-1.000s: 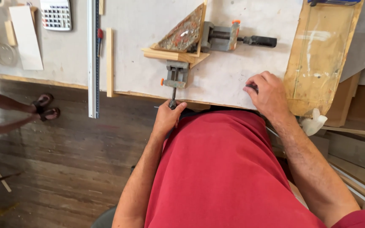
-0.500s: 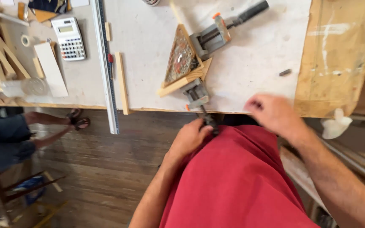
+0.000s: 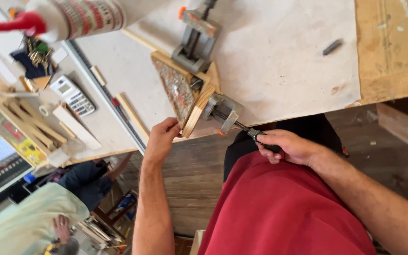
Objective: Assembling a small wooden frame using glue, a corner clamp, and a hammer to secure the joints.
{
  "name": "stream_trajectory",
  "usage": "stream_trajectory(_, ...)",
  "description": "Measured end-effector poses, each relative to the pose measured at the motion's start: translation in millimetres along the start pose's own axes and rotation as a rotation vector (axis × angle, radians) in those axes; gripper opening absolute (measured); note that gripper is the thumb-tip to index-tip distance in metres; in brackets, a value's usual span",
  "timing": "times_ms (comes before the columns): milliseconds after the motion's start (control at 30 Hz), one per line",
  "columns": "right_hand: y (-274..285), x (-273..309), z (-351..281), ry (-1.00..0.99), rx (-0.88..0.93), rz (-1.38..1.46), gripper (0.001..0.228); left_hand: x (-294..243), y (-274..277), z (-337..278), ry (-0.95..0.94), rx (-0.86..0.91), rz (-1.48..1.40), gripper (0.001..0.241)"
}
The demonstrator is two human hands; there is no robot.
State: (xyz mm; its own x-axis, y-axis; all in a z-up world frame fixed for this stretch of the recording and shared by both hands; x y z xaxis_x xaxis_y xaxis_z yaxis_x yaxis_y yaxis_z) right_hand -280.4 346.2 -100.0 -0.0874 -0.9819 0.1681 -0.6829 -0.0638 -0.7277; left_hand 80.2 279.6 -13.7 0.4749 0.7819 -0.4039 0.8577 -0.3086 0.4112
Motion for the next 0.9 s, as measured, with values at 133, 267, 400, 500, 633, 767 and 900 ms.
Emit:
stream_trajectory(133, -8.6, 24.4, -6.8, -0.064, 0.151, 0.136, 0.035, -31.4, -4.5, -6.0, 0.073, 0.057, -0.097, 0.018)
stream_trajectory(267, -5.8, 13.6, 1.9, -0.092, 0.178, 0.214, 0.033, -13.2, -2.3, -7.1, 0.071, 0.101, -0.15, 0.016)
stream_trajectory(400, -10.7, 21.0, -4.3, -0.053, 0.0, -0.024, 0.038, -11.5, -7.4, -12.3, 0.023, 0.059, -0.15, 0.01)
stream_trajectory(500, -16.1, 32.3, -11.4, 0.003, -0.095, -0.234, 0.04, -17.1, -12.8, -15.9, -0.014, 0.034, -0.174, 0.008)
stream_trajectory(633, -28.8, 59.9, -22.8, 0.034, -0.184, -0.47, 0.043, -1.6, -20.3, -7.1, -0.065, 0.017, -0.254, 0.008)
stream_trajectory(767, -31.9, 56.2, -23.3, 0.04, -0.249, -0.596, 0.049, -1.7, -23.3, -10.2, -0.083, -0.004, -0.292, 0.009)
stream_trajectory(900, -37.2, 55.1, -26.5, 0.025, -0.37, -0.912, 0.051, -8.9, -23.3, -13.3, -0.096, -0.003, -0.273, 0.009)
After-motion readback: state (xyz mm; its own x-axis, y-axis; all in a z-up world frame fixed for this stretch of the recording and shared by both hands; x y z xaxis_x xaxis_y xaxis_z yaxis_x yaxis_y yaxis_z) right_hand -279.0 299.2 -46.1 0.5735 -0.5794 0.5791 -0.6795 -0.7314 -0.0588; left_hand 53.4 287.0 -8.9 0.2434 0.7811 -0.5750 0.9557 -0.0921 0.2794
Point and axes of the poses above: each hand's wrist, its own z-axis towards the middle knuckle, its own y-axis out of the back of the hand, x = y × z, the point moved 2 cm from there along z, towards the middle knuckle, and after that the axes turned 4 degrees about -z, right-handed, at the moved point
